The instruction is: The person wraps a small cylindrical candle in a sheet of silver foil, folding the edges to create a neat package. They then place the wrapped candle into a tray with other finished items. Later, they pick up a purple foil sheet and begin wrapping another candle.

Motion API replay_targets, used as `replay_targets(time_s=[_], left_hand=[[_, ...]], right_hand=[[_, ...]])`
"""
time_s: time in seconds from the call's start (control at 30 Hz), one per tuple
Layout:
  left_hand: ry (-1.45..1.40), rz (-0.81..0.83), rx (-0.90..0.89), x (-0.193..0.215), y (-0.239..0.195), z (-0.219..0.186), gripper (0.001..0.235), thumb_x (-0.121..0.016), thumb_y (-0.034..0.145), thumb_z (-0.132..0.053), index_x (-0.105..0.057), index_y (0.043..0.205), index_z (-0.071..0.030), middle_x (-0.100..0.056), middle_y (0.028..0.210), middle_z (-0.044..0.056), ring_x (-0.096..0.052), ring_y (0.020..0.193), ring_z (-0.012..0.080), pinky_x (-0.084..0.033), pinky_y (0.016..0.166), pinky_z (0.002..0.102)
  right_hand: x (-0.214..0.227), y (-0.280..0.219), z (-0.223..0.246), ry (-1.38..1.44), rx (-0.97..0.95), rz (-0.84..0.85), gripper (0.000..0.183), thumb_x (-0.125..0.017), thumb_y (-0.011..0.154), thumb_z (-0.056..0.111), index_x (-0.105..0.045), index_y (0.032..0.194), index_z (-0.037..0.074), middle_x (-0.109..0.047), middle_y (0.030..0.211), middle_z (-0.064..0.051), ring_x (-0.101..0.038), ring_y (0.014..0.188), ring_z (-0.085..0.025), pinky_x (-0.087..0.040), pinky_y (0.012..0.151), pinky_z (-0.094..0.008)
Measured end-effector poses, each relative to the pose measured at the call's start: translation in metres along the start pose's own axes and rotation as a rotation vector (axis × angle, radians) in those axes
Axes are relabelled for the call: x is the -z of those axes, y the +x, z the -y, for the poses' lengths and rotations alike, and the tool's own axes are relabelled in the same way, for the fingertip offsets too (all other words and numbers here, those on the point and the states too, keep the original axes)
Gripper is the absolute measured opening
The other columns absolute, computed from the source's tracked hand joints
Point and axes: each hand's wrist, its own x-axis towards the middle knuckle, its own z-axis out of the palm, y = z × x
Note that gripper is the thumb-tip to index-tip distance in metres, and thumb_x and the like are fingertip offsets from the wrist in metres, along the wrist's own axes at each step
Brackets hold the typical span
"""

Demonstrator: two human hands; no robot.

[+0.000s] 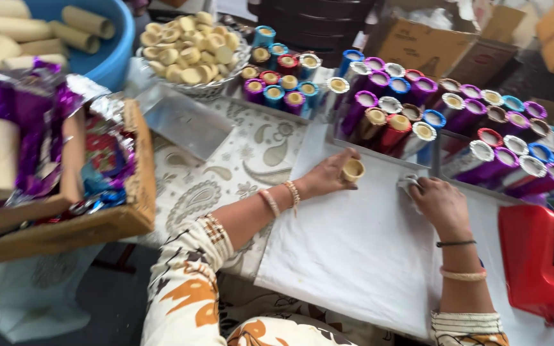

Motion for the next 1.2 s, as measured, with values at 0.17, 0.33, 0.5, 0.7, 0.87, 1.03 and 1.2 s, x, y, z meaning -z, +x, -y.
replay_targets(time_s=[0.17, 0.33, 0.5, 0.7, 0.87, 1.03, 1.2], left_hand=[[0.35, 0.017, -0.362, -0.016, 0.011, 0.058, 0.075, -0.088, 0.081, -0.033, -0.045, 0.136, -0.006, -0.045, 0.151, 0.014, -0.048, 0.139, 0.0337, -0.043, 0.116, 0.043], [0.495, 0.105, -0.35, 0.008, 0.001, 0.002, 0.073, -0.09, 0.075, -0.032, -0.052, 0.13, -0.003, -0.04, 0.146, 0.016, -0.04, 0.137, 0.0405, -0.035, 0.114, 0.049], [0.609, 0.117, -0.226, 0.04, -0.04, -0.084, 0.059, -0.086, 0.077, -0.029, -0.059, 0.123, -0.004, -0.051, 0.131, 0.014, -0.052, 0.122, 0.0362, -0.044, 0.104, 0.048], [0.838, 0.021, -0.273, 0.088, -0.114, -0.135, 0.03, -0.08, 0.085, -0.022, -0.064, 0.104, -0.005, -0.066, 0.099, 0.009, -0.065, 0.098, 0.0259, -0.054, 0.092, 0.04], [1.171, -0.489, -0.327, 0.161, -0.177, -0.167, 0.006, -0.076, 0.091, -0.005, -0.073, 0.095, -0.004, -0.07, 0.09, 0.013, -0.069, 0.098, 0.0281, -0.056, 0.092, 0.04], [1.603, -0.419, 0.141, 0.245, -0.224, -0.199, 0.011, -0.068, 0.087, -0.005, -0.076, 0.095, -0.006, -0.072, 0.101, 0.012, -0.067, 0.102, 0.0278, -0.053, 0.092, 0.04], [1.669, -0.26, 0.5, 0.281, -0.22, -0.189, 0.03, -0.067, 0.095, -0.033, -0.077, 0.094, -0.004, -0.071, 0.107, 0.015, -0.063, 0.104, 0.0286, -0.049, 0.096, 0.043]], right_hand=[[-0.018, 0.004, -0.009, -0.056, 0.061, -0.041, 0.053, -0.048, 0.105, 0.058, -0.07, 0.117, 0.011, -0.073, 0.111, -0.012, -0.067, 0.11, -0.033, -0.055, 0.091, -0.047], [-0.032, 0.006, -0.019, -0.111, 0.2, -0.138, 0.048, -0.037, 0.107, 0.049, -0.069, 0.124, 0.017, -0.072, 0.112, -0.012, -0.067, 0.111, -0.035, -0.055, 0.09, -0.048], [-0.031, 0.007, -0.012, 0.016, 0.06, -0.132, 0.062, -0.033, 0.112, 0.06, -0.072, 0.111, 0.013, -0.073, 0.112, -0.014, -0.066, 0.112, -0.038, -0.053, 0.091, -0.051], [-0.036, 0.007, -0.014, -0.007, 0.093, -0.192, 0.063, -0.032, 0.115, 0.061, -0.073, 0.113, 0.013, -0.074, 0.111, -0.015, -0.067, 0.11, -0.039, -0.054, 0.09, -0.051], [-0.037, 0.007, -0.012, -0.027, 0.07, -0.166, 0.063, -0.033, 0.115, 0.062, -0.073, 0.112, 0.013, -0.074, 0.109, -0.015, -0.069, 0.107, -0.039, -0.054, 0.089, -0.052], [-0.037, 0.007, -0.011, -0.022, 0.086, -0.167, 0.063, -0.034, 0.114, 0.063, -0.074, 0.115, 0.014, -0.074, 0.111, -0.014, -0.068, 0.11, -0.039, -0.054, 0.089, -0.051], [-0.033, 0.006, -0.009, 0.014, 0.05, -0.136, 0.064, -0.035, 0.113, 0.064, -0.075, 0.117, 0.015, -0.074, 0.112, -0.015, -0.068, 0.111, -0.039, -0.055, 0.091, -0.051]])
